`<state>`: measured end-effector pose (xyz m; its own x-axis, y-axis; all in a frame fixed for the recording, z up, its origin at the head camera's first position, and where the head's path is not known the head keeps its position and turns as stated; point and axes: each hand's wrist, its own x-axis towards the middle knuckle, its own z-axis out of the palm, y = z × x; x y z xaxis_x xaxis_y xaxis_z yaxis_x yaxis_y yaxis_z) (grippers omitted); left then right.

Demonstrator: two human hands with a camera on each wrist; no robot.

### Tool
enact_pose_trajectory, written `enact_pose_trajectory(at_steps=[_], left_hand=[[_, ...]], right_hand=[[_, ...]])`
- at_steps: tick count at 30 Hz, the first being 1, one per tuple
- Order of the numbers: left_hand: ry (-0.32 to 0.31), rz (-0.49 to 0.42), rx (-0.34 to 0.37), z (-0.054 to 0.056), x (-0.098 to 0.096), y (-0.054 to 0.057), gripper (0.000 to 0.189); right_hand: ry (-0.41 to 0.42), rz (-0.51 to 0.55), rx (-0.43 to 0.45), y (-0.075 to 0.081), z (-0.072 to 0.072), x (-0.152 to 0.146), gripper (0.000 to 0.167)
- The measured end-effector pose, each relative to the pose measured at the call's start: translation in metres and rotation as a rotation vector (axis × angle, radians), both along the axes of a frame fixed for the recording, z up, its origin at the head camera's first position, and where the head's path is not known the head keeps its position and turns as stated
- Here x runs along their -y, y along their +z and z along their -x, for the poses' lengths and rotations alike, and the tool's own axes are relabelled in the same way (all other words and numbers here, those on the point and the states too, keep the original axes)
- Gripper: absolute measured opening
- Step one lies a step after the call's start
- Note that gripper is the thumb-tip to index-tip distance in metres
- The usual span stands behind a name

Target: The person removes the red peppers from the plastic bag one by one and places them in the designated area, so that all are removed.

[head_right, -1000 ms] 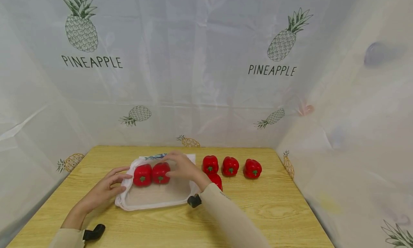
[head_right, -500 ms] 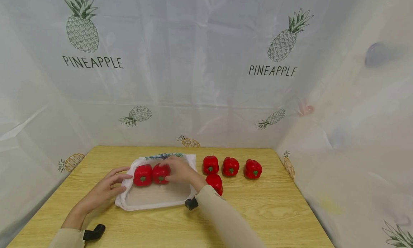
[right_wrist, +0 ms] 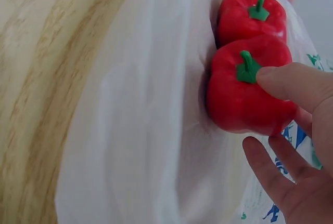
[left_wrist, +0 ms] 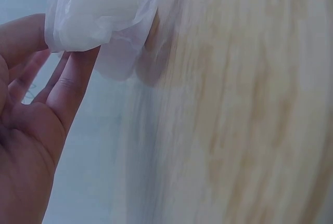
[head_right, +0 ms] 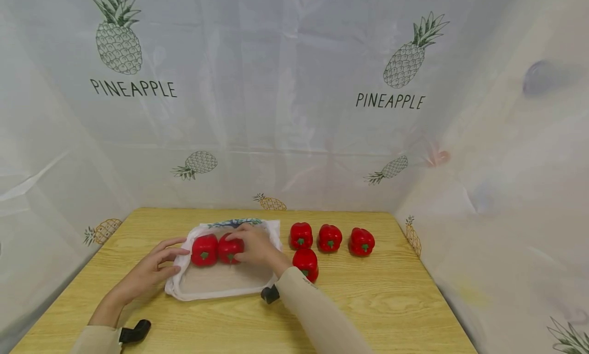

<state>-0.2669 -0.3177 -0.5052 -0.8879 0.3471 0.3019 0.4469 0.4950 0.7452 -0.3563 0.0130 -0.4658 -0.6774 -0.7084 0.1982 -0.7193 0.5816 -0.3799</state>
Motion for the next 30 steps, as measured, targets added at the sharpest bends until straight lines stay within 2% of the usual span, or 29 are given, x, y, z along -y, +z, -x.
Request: enact_pose_trajectory(at_steps=[8,19,25,30], left_hand=[[0.004,0.008,-0.007,0.001,0.000,0.000,0.033],[0.002,0.011,-0.016,0.001,0.002,-0.002,0.034],[0.006,0.014,-0.012,0.002,0.002,-0.002,0.034],[0.007,0.017,-0.019,0.002,0.002,-0.002,0.034]], right_hand=[[-0.032,-0.011,-0.040,-0.002,-0.004,0.004,0.043],[-0.114,-0.015,-0.103,-0.013,-0.006,0.011,0.047],[-0.113,-0.016,-0.115,-0.011,-0.008,0.010,0.046],[-0.078,-0.011,-0.100,-0.008,-0.009,0.006,0.045]])
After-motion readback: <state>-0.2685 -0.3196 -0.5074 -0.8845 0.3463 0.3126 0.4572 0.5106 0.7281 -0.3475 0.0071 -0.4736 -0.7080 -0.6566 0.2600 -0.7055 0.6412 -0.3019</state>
